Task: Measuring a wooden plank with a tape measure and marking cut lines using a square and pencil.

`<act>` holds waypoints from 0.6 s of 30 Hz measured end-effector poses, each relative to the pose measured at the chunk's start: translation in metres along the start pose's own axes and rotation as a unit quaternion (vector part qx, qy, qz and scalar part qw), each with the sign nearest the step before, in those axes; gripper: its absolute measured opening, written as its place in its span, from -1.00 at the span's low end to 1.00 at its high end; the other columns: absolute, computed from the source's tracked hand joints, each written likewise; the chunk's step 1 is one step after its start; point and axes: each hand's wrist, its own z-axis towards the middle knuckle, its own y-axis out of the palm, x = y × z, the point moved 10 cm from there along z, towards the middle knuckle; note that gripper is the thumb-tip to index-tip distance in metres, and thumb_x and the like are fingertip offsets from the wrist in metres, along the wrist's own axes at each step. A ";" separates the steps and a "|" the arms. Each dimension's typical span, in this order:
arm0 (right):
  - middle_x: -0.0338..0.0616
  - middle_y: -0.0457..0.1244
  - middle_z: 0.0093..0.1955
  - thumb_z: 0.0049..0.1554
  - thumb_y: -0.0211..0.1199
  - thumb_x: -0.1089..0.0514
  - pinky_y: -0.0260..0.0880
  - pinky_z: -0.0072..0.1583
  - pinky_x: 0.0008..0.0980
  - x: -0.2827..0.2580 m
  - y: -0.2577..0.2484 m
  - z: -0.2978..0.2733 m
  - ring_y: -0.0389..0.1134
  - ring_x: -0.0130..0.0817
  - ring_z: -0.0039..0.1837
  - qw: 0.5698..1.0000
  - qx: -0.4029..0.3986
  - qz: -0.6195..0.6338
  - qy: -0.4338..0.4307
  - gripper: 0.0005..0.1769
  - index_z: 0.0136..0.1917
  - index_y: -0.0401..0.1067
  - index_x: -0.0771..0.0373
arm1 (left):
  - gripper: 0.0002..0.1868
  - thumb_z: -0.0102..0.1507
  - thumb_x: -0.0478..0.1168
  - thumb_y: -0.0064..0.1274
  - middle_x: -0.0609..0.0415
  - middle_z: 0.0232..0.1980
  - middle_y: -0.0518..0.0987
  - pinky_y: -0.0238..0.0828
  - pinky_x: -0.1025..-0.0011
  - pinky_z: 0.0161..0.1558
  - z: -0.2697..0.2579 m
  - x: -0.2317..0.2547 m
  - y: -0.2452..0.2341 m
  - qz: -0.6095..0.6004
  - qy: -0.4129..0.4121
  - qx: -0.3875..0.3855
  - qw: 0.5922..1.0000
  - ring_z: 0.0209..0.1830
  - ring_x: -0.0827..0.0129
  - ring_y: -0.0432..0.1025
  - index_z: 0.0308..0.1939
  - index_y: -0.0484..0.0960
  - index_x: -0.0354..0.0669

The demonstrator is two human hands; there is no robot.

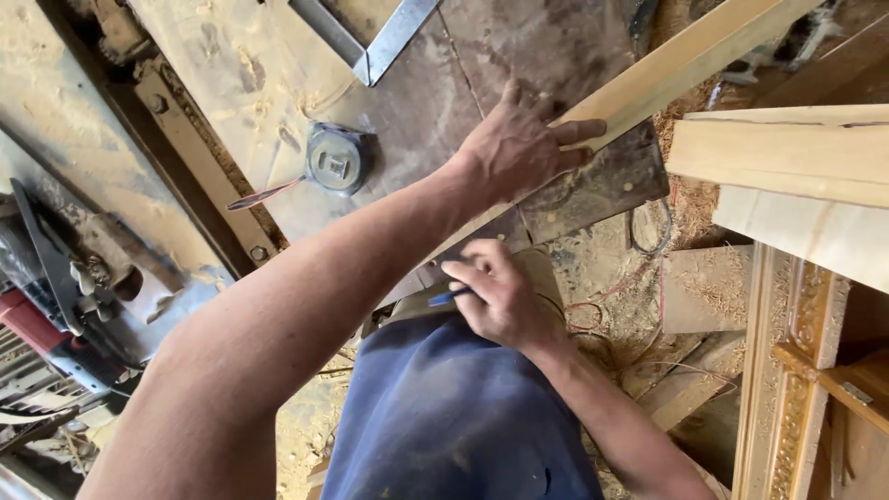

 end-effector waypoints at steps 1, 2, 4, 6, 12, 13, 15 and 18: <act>-0.17 0.10 -0.01 0.16 0.28 0.18 0.27 -0.18 -0.47 0.011 -0.016 -0.011 0.14 -0.40 -0.12 0.997 0.054 0.041 0.034 -0.73 0.15 0.52 0.02 | -0.30 0.38 -0.02 -0.05 0.48 0.65 -0.24 0.05 -0.44 0.36 0.000 0.000 0.006 -0.017 0.004 -0.025 1.000 0.55 0.06 -0.04 0.57 0.06 0.59; -0.17 0.10 -0.01 0.16 0.28 0.18 0.27 -0.18 -0.47 0.021 -0.024 -0.019 0.14 -0.40 -0.12 0.997 0.055 0.042 0.036 -0.73 0.15 0.52 0.02 | -0.30 0.38 -0.02 -0.05 0.48 0.65 -0.24 0.05 -0.44 0.36 0.000 -0.001 0.006 -0.016 0.006 -0.026 1.000 0.55 0.06 -0.04 0.57 0.06 0.59; -0.28 0.08 -0.15 0.45 -0.14 -0.10 0.10 -0.29 -0.47 0.066 -0.040 -0.045 0.09 -0.48 -0.24 0.965 0.097 0.179 0.163 -0.50 0.26 0.48 0.25 | -0.19 0.33 -0.09 0.05 0.42 0.66 -0.29 0.08 -0.49 0.33 0.000 0.001 0.008 -0.002 0.017 -0.032 0.999 0.57 0.06 -0.09 0.60 0.01 0.50; -0.21 0.22 -0.19 0.42 -0.07 0.05 0.33 -0.15 -0.41 0.080 -0.055 -0.044 0.26 -0.41 -0.19 0.941 0.130 0.226 0.216 -0.61 0.27 0.46 0.29 | -0.22 0.35 -0.08 0.03 0.42 0.65 -0.26 0.06 -0.52 0.32 0.000 0.001 0.010 -0.018 0.019 -0.031 0.999 0.57 0.05 -0.09 0.59 0.04 0.49; 0.10 0.41 -0.04 0.35 0.13 0.23 0.63 0.05 -0.35 0.102 -0.054 -0.039 0.50 -0.23 -0.01 0.905 0.183 0.290 0.253 -0.79 0.22 0.45 0.33 | -0.26 0.39 0.01 -0.06 0.47 0.65 -0.30 0.09 -0.51 0.31 0.001 -0.001 0.009 -0.006 0.006 -0.045 0.999 0.58 0.08 -0.08 0.60 -0.02 0.55; 0.15 0.43 0.01 0.34 0.16 0.23 0.66 0.00 -0.35 0.100 -0.055 -0.036 0.54 -0.17 0.01 0.918 0.180 0.256 0.242 -0.78 0.23 0.45 0.32 | -0.30 0.40 0.03 -0.09 0.49 0.65 -0.28 0.12 -0.51 0.29 0.001 -0.001 0.008 -0.004 0.003 -0.039 0.999 0.57 0.10 -0.05 0.59 0.00 0.56; 0.16 0.42 0.02 0.33 0.17 0.25 0.66 0.04 -0.36 0.098 -0.053 -0.029 0.53 -0.16 0.02 0.920 0.187 0.260 0.224 -0.79 0.20 0.45 0.37 | -0.29 0.39 0.03 -0.06 0.47 0.65 -0.27 0.13 -0.50 0.28 0.000 0.000 0.007 -0.003 0.004 -0.035 0.999 0.56 0.10 -0.02 0.59 0.01 0.55; 0.14 0.41 0.01 0.32 0.19 0.28 0.65 0.06 -0.35 0.087 -0.059 -0.017 0.52 -0.16 0.01 0.939 0.191 0.217 0.184 -0.81 0.16 0.47 0.43 | -0.28 0.38 0.02 -0.03 0.46 0.65 -0.25 0.18 -0.48 0.25 -0.001 0.000 0.005 0.002 0.004 -0.025 1.000 0.53 0.09 0.01 0.58 0.03 0.53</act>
